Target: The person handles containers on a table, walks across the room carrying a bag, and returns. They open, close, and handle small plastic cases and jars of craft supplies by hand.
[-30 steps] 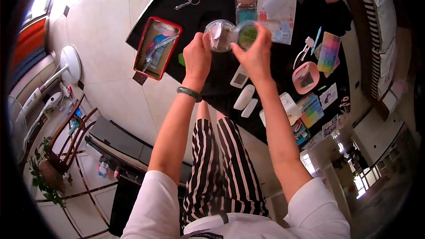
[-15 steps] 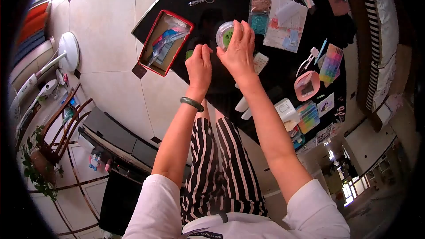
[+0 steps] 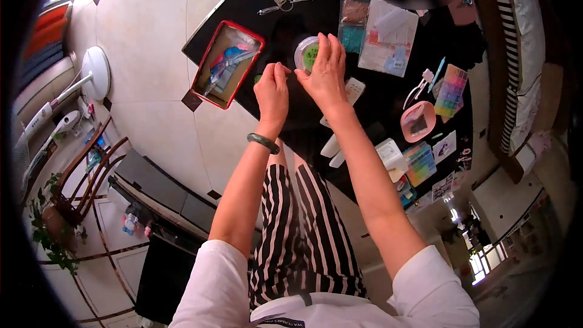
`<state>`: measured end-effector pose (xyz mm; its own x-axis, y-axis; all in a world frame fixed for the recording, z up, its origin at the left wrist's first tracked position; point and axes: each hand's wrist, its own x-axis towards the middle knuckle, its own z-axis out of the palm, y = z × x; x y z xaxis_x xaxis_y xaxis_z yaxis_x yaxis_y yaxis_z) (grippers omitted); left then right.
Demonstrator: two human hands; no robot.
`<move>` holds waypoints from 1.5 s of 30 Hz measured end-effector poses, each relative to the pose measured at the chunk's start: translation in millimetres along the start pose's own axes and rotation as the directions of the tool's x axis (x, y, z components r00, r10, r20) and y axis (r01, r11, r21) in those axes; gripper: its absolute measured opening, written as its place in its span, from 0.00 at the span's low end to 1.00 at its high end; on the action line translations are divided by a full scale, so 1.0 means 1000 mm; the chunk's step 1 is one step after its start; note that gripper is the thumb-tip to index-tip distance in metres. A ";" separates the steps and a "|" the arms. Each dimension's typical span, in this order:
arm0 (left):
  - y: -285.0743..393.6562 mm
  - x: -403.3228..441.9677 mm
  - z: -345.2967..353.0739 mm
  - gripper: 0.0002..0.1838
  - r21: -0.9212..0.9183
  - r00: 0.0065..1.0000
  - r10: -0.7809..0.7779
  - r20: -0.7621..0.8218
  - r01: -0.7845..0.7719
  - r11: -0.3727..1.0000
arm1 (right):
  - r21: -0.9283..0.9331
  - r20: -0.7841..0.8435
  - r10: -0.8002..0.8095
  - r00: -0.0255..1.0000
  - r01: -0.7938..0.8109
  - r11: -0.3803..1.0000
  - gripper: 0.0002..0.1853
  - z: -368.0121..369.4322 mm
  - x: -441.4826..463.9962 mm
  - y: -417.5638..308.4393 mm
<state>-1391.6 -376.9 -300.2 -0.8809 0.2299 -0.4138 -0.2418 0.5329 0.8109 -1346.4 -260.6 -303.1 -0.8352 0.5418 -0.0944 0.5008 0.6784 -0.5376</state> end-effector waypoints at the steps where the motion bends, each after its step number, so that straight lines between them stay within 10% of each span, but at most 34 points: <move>1: 0.000 0.001 -0.001 0.17 0.000 1.000 -0.013 -0.004 0.013 1.000 | 0.003 -0.005 0.004 1.000 -0.004 1.000 0.50 -0.003 0.000 -0.002; 25: -0.006 -0.030 -0.015 0.09 -0.366 0.991 -0.091 0.093 0.120 0.923 | 0.092 -0.057 0.007 0.998 -0.002 0.996 0.47 -0.034 -0.007 -0.008; 30: -0.004 -0.046 -0.022 0.10 -0.442 0.968 -0.183 0.170 0.241 0.864 | 0.136 -0.307 0.205 0.930 -0.170 0.976 0.44 -0.058 -0.055 0.042; 36: -0.004 -0.065 -0.014 0.09 -0.368 0.934 -0.270 0.234 0.342 0.865 | 0.008 -0.171 0.652 0.739 -0.660 0.751 0.42 -0.043 -0.130 0.126; 45: -0.006 -0.090 0.008 0.07 -0.343 0.922 -0.239 0.304 0.339 0.876 | -0.127 -0.195 0.579 0.791 -0.606 0.785 0.44 -0.026 -0.144 0.150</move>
<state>-1307.6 -394.8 -271.1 -0.6312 0.3323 -0.7008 -0.6503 0.2657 0.7117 -1145.3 -223.8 -348.2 -0.3264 0.9187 -0.2224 0.9283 0.2672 -0.2587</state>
